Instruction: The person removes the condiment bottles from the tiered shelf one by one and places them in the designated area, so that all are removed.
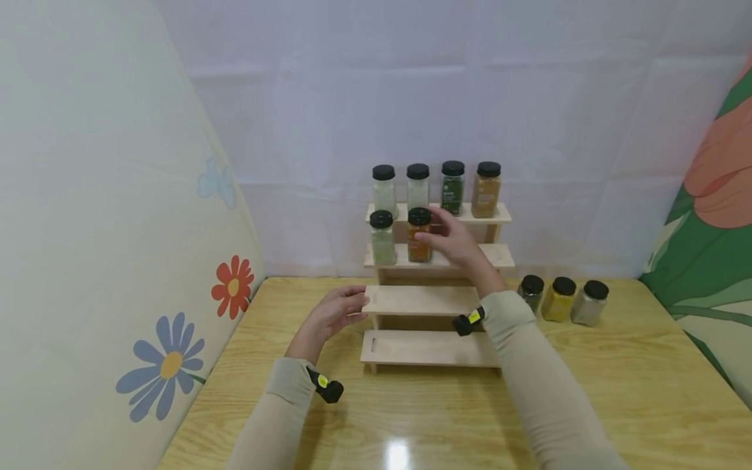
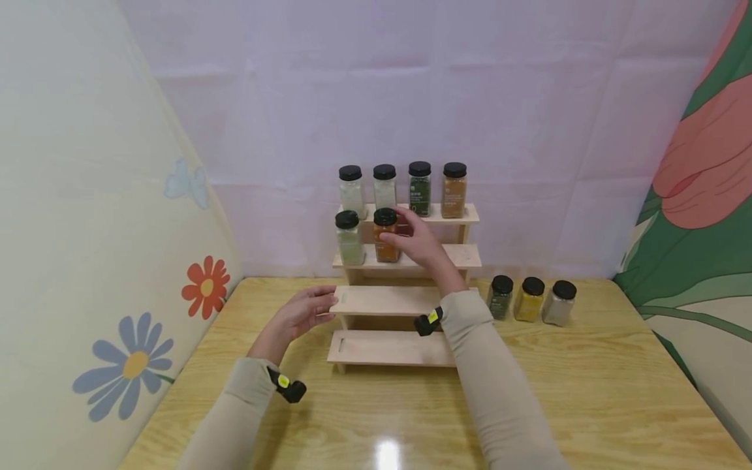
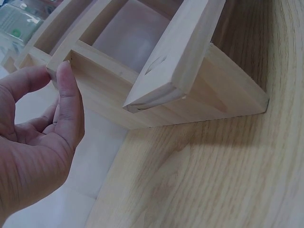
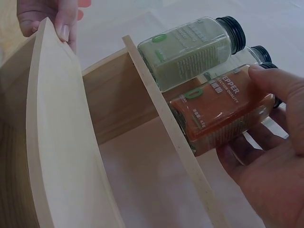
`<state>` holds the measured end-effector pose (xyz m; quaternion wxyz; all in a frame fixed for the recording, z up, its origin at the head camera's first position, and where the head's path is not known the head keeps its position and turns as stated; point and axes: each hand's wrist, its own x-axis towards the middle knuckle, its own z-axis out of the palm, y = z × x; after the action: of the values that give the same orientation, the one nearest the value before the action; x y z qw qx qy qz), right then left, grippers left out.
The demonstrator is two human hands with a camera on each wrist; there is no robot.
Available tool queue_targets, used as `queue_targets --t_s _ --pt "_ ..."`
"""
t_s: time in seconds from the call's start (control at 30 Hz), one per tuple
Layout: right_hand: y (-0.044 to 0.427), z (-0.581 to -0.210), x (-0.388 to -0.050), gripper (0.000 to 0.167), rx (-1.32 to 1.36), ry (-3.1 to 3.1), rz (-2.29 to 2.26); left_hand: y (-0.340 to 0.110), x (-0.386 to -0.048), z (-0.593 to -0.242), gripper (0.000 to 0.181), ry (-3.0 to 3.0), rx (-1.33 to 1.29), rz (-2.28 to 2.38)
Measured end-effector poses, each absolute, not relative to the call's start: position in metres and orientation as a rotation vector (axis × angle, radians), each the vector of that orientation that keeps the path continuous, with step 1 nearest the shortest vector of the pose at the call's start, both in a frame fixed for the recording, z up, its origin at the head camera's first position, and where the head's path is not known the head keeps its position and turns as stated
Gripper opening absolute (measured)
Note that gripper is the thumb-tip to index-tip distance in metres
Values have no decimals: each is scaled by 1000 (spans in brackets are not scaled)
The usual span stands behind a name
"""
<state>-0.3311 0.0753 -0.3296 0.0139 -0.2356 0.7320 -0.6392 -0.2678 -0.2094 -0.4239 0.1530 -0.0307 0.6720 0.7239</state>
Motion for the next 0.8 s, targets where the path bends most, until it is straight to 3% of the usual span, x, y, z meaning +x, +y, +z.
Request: queue_targets --t_s 0.8 --pt "74 -327 -329 56 -732 2356 -1993 -208 -270 -426 57 1925 -87 2072"
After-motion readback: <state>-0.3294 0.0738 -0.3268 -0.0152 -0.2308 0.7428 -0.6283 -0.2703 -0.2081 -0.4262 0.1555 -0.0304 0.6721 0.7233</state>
